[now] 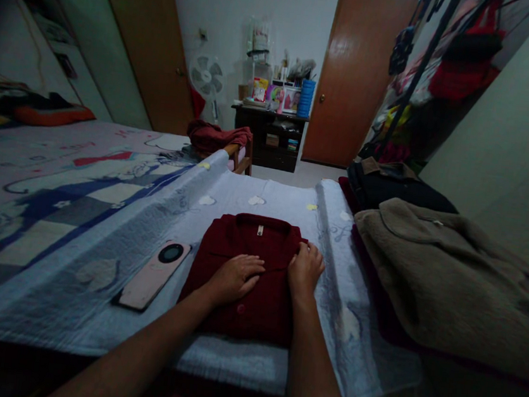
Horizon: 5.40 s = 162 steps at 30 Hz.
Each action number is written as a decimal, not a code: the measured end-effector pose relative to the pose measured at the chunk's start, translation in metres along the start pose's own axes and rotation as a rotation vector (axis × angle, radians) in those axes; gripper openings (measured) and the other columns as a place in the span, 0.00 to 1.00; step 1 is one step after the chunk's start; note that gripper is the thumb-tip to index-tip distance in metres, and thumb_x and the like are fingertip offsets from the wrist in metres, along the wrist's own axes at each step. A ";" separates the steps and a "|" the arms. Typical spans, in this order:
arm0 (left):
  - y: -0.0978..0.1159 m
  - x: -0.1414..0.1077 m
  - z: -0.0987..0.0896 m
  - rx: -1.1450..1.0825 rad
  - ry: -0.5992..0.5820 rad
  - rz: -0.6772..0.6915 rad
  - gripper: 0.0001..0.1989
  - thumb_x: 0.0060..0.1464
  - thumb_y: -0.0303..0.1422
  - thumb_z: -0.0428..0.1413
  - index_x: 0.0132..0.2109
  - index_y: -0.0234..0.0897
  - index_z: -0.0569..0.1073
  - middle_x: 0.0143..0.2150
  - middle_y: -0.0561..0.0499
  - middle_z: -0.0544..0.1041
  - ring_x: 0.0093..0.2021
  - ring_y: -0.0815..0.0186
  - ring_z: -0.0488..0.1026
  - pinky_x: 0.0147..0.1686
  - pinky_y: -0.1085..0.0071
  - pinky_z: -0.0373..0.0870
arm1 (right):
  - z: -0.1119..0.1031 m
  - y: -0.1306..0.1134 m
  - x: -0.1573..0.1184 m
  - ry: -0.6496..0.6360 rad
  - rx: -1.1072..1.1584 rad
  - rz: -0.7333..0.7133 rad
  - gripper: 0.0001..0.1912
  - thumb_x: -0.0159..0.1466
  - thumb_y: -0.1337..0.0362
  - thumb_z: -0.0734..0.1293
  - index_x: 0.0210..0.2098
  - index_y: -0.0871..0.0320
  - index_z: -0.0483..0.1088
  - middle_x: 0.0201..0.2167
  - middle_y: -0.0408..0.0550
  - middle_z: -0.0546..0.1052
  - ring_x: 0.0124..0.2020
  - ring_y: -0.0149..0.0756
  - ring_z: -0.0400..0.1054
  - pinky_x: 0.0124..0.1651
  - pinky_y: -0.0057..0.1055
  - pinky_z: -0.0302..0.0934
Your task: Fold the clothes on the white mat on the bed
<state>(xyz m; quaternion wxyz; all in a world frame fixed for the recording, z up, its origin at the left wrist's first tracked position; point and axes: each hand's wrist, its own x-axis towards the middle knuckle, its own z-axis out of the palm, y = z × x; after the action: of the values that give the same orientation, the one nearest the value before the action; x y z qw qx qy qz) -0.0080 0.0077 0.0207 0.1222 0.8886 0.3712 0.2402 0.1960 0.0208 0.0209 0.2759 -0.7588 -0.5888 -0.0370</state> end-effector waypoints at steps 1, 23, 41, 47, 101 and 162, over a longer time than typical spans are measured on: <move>0.000 0.000 0.000 0.002 0.007 0.004 0.13 0.58 0.29 0.53 0.49 0.40 0.77 0.53 0.49 0.78 0.57 0.60 0.71 0.61 0.58 0.63 | -0.001 -0.004 -0.003 -0.014 0.007 -0.051 0.18 0.63 0.69 0.60 0.51 0.58 0.70 0.56 0.58 0.70 0.57 0.49 0.61 0.58 0.46 0.53; 0.032 -0.021 -0.021 0.097 -0.216 -0.156 0.33 0.59 0.45 0.51 0.67 0.37 0.57 0.71 0.45 0.53 0.71 0.55 0.47 0.67 0.50 0.46 | -0.026 -0.014 -0.035 -0.396 -0.173 -0.187 0.39 0.64 0.55 0.59 0.68 0.70 0.48 0.70 0.60 0.47 0.71 0.49 0.37 0.69 0.50 0.35; 0.033 -0.037 -0.002 0.133 -0.185 -0.173 0.32 0.61 0.48 0.47 0.67 0.40 0.57 0.71 0.48 0.54 0.70 0.58 0.50 0.67 0.54 0.46 | -0.023 -0.011 -0.080 -0.354 -0.080 -0.332 0.31 0.68 0.54 0.58 0.66 0.62 0.57 0.69 0.51 0.54 0.69 0.45 0.46 0.68 0.46 0.43; 0.034 -0.037 -0.002 0.142 -0.182 -0.185 0.31 0.61 0.48 0.47 0.67 0.39 0.58 0.71 0.48 0.54 0.70 0.59 0.50 0.68 0.55 0.46 | -0.024 -0.003 -0.083 -0.323 -0.109 -0.297 0.35 0.67 0.50 0.57 0.67 0.63 0.53 0.69 0.54 0.53 0.70 0.44 0.45 0.68 0.45 0.41; -0.056 -0.058 -0.046 -0.013 0.339 -0.548 0.27 0.56 0.38 0.54 0.61 0.35 0.62 0.63 0.38 0.65 0.64 0.55 0.61 0.63 0.56 0.58 | -0.017 -0.030 -0.103 -0.282 0.127 -0.390 0.24 0.66 0.69 0.56 0.60 0.59 0.65 0.64 0.52 0.65 0.65 0.39 0.57 0.67 0.43 0.49; -0.001 -0.022 -0.003 0.418 -0.067 -0.438 0.35 0.57 0.58 0.43 0.67 0.49 0.59 0.71 0.42 0.52 0.70 0.39 0.44 0.62 0.36 0.37 | -0.013 0.023 0.029 -0.244 0.150 0.124 0.27 0.63 0.51 0.61 0.51 0.68 0.69 0.44 0.63 0.77 0.45 0.47 0.72 0.44 0.34 0.63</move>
<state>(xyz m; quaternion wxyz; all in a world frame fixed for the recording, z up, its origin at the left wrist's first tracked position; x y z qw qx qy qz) -0.0236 -0.0079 0.0153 -0.0021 0.8006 0.5913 0.0972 0.2296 0.0361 0.0339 0.2597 -0.7699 -0.5711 0.1166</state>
